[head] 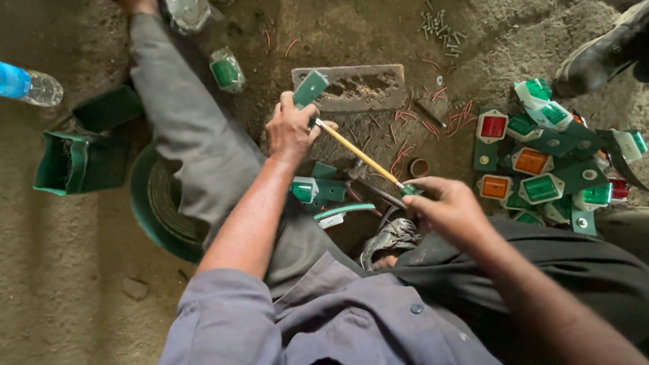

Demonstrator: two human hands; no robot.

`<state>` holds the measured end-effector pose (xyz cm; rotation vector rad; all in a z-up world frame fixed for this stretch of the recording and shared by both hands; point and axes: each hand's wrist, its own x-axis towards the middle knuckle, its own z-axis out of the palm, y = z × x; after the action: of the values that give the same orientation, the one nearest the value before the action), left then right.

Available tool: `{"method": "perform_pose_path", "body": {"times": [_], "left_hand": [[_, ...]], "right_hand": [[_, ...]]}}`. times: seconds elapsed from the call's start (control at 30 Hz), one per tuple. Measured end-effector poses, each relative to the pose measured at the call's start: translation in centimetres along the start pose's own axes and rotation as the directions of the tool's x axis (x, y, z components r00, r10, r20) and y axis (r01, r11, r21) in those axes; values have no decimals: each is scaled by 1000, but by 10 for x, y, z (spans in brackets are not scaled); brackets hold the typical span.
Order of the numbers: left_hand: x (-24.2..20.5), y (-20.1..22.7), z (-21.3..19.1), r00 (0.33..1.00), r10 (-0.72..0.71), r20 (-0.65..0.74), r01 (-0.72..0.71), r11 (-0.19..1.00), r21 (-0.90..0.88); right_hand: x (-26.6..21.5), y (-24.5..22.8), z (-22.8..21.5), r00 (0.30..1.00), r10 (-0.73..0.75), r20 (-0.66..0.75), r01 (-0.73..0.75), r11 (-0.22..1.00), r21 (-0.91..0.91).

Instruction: The person assembles small electrical components by placing colored plastic covers onto green metal plates, securing them with a hammer, and tightening screws with a screwdriver. Completed units are set aside on the floor.

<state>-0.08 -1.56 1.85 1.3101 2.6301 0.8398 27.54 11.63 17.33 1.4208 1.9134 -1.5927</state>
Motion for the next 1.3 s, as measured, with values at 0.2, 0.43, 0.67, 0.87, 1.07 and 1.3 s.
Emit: {"method": "perform_pose_path", "body": {"times": [0.2,0.43,0.67,0.87,1.07,1.3], "left_hand": [[7,-4,5,999,42,-15,-40,992,118],[15,-8,9,997,-82,-17,81,997,-19],[16,-12,13,997,-68,30,68,998,19],[17,3,0,1000,-3,6,2,989,149],[22,1,6,997,67,-35,-57,967,249],[26,-5,11,998,-35,47,25,978,207]], "right_hand": [[-18,-17,-11,819,-572,-37,553,806,-210],[-30,-52,-20,638,-731,243,487,139,-862],[4,-26,-9,989,144,36,-147,917,372],[5,-14,-15,946,235,225,-322,771,550],[-32,-23,-7,576,-796,185,516,179,-837],[-8,-37,-18,773,-634,-20,542,676,-499]]}}
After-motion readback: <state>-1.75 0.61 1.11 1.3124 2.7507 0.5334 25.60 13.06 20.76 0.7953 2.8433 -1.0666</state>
